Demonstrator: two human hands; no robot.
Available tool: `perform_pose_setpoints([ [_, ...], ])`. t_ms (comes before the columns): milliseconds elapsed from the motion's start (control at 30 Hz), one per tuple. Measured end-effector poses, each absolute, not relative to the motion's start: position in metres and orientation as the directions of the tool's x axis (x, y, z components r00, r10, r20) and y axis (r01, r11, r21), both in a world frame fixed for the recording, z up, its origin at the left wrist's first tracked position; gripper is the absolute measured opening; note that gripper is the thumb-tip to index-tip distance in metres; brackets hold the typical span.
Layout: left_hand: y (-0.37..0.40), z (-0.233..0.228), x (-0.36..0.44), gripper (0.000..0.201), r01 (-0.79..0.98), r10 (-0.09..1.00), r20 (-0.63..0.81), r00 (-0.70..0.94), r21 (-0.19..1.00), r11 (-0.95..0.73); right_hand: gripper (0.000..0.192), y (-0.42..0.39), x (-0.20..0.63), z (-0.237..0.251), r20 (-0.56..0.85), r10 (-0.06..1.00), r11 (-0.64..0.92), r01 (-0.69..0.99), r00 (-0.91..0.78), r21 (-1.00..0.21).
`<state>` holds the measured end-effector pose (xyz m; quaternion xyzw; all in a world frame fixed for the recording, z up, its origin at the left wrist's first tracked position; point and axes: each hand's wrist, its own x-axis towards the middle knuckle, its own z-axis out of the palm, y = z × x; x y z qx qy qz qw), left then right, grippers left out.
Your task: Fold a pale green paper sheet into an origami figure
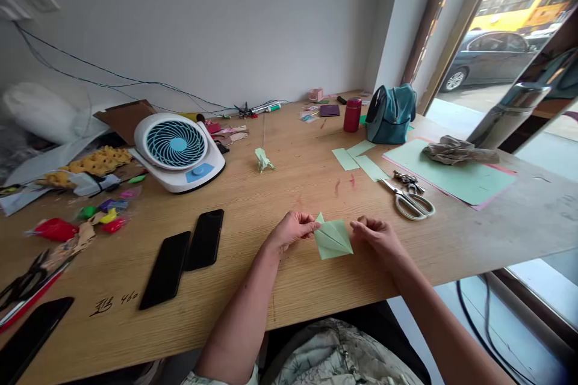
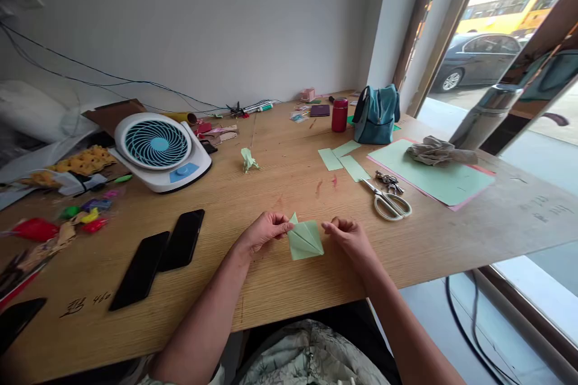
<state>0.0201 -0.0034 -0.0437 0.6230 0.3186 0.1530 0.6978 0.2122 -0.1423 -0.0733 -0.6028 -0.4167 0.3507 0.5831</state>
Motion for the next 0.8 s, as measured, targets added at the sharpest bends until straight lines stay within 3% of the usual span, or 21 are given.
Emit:
perform_pose_setpoints([
  [133,0.002,-0.046,0.019,0.047,0.131,0.712,-0.258,0.654,0.964,0.230,0.039,-0.146,0.213,-0.076,0.147,0.835,0.076,0.152,0.530,-0.985],
  [233,0.002,-0.050,0.021,0.045,0.102,0.756,-0.277,0.592,0.957,0.271,0.022,-0.149,0.208,-0.077,0.322,0.781,0.150,0.340,0.536,-0.928],
  [300,0.002,-0.052,0.023,0.043,0.090,0.772,-0.300,0.561,0.949,0.303,0.017,-0.151,0.202,-0.076,0.467,0.743,0.204,0.503,0.479,-0.840],
  [433,-0.001,-0.056,0.028,0.040,0.084,0.784,-0.337,0.521,0.934,0.346,0.025,-0.152,0.191,-0.072,0.658,0.706,0.238,0.787,0.261,-0.568],
  [600,-0.007,-0.053,0.030,0.038,0.106,0.786,-0.333,0.520,0.939,0.328,0.027,-0.153,0.177,-0.069,0.649,0.759,0.250,0.942,-0.046,-0.226],
  [800,-0.016,-0.054,0.035,0.033,0.203,0.773,-0.308,0.555,0.951,0.234,0.018,-0.158,0.176,-0.069,0.666,0.744,0.169,0.980,-0.056,-0.107],
])
